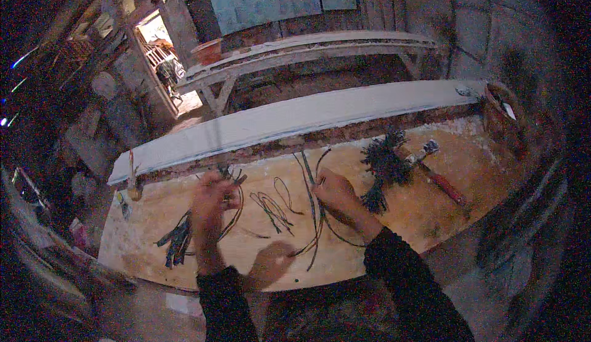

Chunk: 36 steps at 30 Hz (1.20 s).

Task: The person repeatedly picks up thin black cords from a pile on a wooden workbench, bends them into loops, and ties them together by hand. The tied bundles are placed back on the bench as the process continues.

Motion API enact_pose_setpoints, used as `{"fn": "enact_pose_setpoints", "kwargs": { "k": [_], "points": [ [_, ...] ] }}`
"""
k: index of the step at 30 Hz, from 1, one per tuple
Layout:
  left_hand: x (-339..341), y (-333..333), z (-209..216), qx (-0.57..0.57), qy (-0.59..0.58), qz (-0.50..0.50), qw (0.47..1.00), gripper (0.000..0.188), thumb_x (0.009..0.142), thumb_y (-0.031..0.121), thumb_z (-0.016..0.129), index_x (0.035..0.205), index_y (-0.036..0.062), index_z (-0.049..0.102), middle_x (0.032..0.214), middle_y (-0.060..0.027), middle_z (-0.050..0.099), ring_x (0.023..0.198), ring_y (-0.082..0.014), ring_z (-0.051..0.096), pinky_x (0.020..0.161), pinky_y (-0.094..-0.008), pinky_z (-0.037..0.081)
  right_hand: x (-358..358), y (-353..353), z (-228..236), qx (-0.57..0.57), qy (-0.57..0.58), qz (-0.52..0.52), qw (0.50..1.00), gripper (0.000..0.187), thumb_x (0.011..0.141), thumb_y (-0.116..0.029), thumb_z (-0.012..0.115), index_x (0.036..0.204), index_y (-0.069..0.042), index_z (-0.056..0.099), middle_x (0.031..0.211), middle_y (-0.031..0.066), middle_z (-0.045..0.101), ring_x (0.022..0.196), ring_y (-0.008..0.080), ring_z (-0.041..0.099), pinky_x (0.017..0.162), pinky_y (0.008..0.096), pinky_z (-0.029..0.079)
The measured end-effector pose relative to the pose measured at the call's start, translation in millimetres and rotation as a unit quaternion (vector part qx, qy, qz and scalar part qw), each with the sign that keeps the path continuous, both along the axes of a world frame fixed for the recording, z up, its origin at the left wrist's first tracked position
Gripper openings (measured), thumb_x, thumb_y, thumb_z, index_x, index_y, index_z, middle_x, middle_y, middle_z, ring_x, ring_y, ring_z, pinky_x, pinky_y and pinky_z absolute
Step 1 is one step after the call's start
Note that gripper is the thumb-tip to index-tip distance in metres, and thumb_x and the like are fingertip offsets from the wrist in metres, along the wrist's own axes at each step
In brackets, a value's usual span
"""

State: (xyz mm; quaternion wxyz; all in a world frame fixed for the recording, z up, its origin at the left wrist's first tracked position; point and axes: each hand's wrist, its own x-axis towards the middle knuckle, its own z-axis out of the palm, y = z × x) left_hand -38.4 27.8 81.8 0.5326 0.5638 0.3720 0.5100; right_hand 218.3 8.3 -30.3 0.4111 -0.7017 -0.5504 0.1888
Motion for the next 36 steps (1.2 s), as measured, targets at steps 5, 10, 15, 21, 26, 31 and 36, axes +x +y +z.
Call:
{"fn": "enact_pose_setpoints", "kwargs": {
  "k": [5,10,15,21,26,31,36],
  "points": [
    [61,38,-77,0.315,0.298,0.004,0.901,0.012,0.082,0.004,0.058,0.093,0.0077,0.054,0.083,-0.01,0.057,0.065,-0.0212,0.06,0.056,-0.0299,0.049,13,12,-8,0.023,0.485,0.08,0.871,0.061,0.083,-0.062,0.042,0.103,-0.007,0.059,0.071,0.006,0.057,0.061,0.0175,0.059,0.049,0.0269,0.044],
    [58,19,-97,0.33,0.277,-0.09,0.898,0.016,0.084,0.017,0.056,0.092,0.0058,0.049,0.082,-0.0068,0.051,0.066,-0.0198,0.058,0.053,-0.0302,0.049,8,-9,15,-0.081,0.617,0.22,0.751,0.066,0.084,-0.063,0.039,0.11,-0.005,0.056,0.072,0.0041,0.057,0.056,0.014,0.058,0.046,0.0229,0.043],
    [65,1,-75,0.108,0.055,-0.096,0.988,0.019,0.074,-0.002,0.058,0.09,0.0069,0.056,0.082,-0.0074,0.055,0.07,-0.02,0.059,0.058,-0.0276,0.049,15,-13,9,-0.064,0.5,0.251,0.826,0.042,0.086,-0.038,0.056,0.109,-0.004,0.055,0.073,0.0022,0.058,0.055,0.0075,0.055,0.044,0.0169,0.041],
    [38,59,-105,0.457,0.28,0.099,0.839,0.019,0.072,-0.004,0.061,0.088,0.0061,0.062,0.08,-0.0088,0.058,0.07,-0.0215,0.059,0.059,-0.0292,0.049,6,-7,10,-0.052,0.474,0.187,0.859,0.024,0.089,-0.022,0.054,0.104,-0.003,0.056,0.072,0.0006,0.057,0.053,0.0043,0.051,0.043,0.0155,0.04],
    [23,87,-122,0.415,0.24,0.119,0.87,0.016,0.073,-0.001,0.064,0.087,0.0074,0.066,0.078,-0.0093,0.06,0.07,-0.0238,0.06,0.059,-0.0311,0.048,-1,-13,13,-0.092,0.413,0.171,0.89,0.017,0.089,-0.024,0.054,0.09,-0.007,0.055,0.068,-0.001,0.056,0.052,0.0044,0.05,0.041,0.0179,0.037],
    [23,73,-98,0.443,0.248,0.16,0.846,0.013,0.075,0.003,0.064,0.087,0.0078,0.067,0.078,-0.0095,0.061,0.07,-0.0233,0.06,0.059,-0.031,0.048,5,-19,14,-0.105,0.411,0.171,0.889,0.019,0.088,-0.026,0.055,0.079,-0.009,0.054,0.058,-0.0017,0.052,0.049,0.0055,0.048,0.04,0.0199,0.035],
    [7,99,-131,0.406,0.172,0.148,0.885,0.014,0.078,0.001,0.06,0.088,0.007,0.067,0.08,-0.0101,0.061,0.072,-0.0225,0.061,0.061,-0.0315,0.048,15,-12,12,-0.034,0.492,0.243,0.835,0.023,0.088,-0.03,0.055,0.077,-0.01,0.053,0.055,-0.0019,0.048,0.046,0.0063,0.045,0.04,0.0216,0.035]
  ]
}}
